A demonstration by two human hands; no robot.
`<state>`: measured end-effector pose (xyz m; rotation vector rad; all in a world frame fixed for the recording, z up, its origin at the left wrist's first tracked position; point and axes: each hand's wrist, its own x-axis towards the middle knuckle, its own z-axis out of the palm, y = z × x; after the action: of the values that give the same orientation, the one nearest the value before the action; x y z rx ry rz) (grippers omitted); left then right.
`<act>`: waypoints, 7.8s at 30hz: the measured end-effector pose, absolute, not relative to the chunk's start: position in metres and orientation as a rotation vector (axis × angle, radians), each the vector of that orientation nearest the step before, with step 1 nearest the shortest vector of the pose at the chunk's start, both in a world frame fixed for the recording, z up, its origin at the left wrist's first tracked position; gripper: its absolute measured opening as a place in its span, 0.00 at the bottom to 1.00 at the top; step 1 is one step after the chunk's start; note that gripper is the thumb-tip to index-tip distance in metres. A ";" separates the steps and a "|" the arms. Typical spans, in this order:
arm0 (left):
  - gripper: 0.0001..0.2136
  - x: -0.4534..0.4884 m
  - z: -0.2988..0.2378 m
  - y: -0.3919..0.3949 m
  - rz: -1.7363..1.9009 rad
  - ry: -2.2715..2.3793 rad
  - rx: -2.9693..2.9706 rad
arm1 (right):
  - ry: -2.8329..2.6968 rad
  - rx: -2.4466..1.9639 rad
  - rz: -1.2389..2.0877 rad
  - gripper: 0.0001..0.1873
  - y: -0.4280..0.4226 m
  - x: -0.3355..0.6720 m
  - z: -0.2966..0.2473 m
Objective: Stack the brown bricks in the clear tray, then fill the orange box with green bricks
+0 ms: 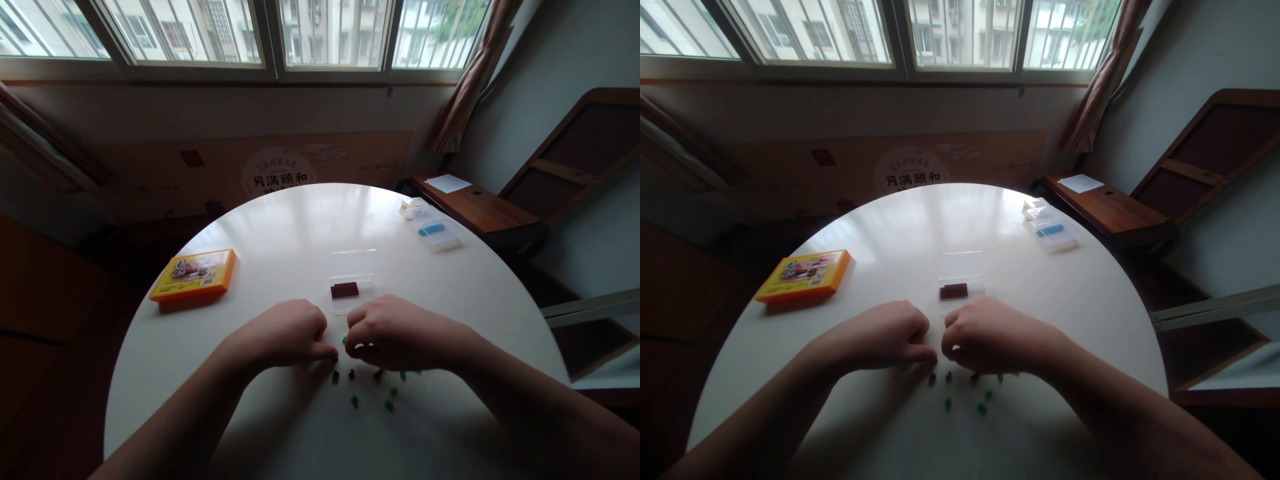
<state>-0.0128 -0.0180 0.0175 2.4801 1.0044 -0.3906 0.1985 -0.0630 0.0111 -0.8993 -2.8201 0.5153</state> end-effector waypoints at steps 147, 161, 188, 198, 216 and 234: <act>0.11 -0.017 0.029 -0.024 -0.296 0.871 2.373 | -2.069 -1.520 0.130 0.12 -0.047 0.219 0.010; 0.06 -0.023 0.010 -0.011 -0.269 1.113 2.380 | -2.003 -1.488 0.122 0.11 -0.041 0.224 0.007; 0.04 -0.013 0.004 -0.003 -0.177 0.915 2.307 | -2.014 -1.503 0.111 0.12 -0.039 0.226 0.007; 0.05 -0.022 0.011 0.004 -0.207 0.881 2.227 | -2.105 -1.391 0.173 0.13 -0.040 0.224 0.008; 0.07 -0.019 0.005 0.001 -0.041 0.814 2.442 | -2.110 -1.362 0.190 0.12 -0.041 0.222 0.008; 0.05 0.013 -0.016 0.003 0.491 1.171 2.386 | -2.257 -1.556 0.321 0.14 -0.031 0.220 -0.004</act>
<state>0.0127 0.0029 -0.0157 2.3864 1.1708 0.4907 0.2199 -0.0315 -0.0037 -1.5558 -2.2568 0.3210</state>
